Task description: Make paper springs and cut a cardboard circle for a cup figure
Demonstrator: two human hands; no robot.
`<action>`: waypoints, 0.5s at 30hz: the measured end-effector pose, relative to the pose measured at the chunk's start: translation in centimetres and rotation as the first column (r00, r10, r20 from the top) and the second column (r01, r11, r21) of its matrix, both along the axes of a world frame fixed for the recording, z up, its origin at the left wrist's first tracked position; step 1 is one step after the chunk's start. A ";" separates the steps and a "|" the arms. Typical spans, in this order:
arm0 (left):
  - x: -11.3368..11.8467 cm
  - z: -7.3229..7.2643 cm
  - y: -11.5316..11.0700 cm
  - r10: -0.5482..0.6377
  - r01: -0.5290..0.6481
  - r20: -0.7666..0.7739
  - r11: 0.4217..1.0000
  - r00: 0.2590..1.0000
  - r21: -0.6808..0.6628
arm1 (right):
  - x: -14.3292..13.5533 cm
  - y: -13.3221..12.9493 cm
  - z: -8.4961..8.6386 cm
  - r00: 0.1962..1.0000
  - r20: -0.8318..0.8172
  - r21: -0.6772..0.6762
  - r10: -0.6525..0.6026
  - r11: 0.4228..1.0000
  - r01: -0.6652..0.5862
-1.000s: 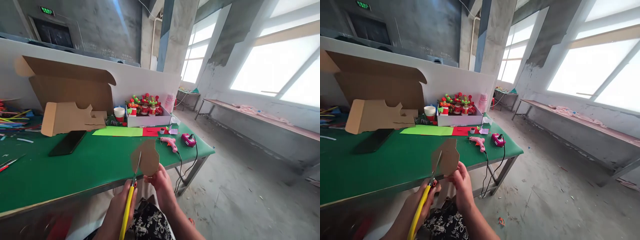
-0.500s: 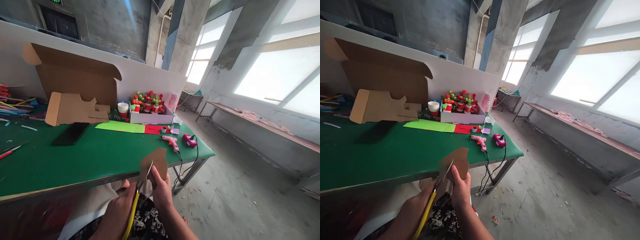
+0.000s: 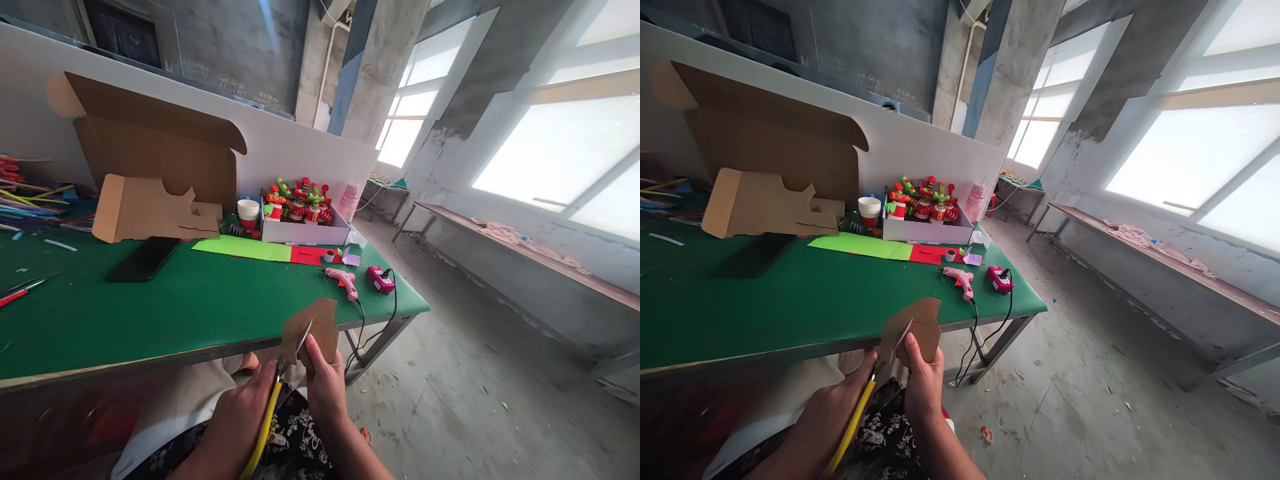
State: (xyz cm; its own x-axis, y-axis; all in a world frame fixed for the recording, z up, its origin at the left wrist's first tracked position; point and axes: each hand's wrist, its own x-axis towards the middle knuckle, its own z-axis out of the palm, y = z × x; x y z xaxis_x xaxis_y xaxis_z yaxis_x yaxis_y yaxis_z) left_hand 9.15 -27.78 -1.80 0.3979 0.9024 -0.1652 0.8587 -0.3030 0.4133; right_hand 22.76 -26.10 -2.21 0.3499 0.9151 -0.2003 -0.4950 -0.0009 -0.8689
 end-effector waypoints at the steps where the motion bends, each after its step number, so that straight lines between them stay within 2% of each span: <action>1: 0.0 0.0 0.0 0.001 -0.001 -0.007 1.000 1.000 -0.016 | 0.0 0.0 0.0 1.000 0.003 0.002 -0.002 1.000 0.002; 5: 0.2 0.5 -0.1 0.009 -0.013 -0.054 0.996 0.999 -0.088 | 0.2 0.0 0.1 1.000 -0.005 -0.004 -0.003 1.000 0.003; 9: 0.3 1.2 -0.3 0.035 -0.034 -0.001 0.991 0.999 -0.129 | 0.1 0.0 0.1 0.999 -0.033 0.014 -0.002 1.000 0.003; 15: -0.1 0.5 -0.6 0.035 -0.026 0.067 0.992 0.997 -0.122 | 0.4 0.1 -0.1 0.998 -0.047 -0.015 -0.036 0.999 0.035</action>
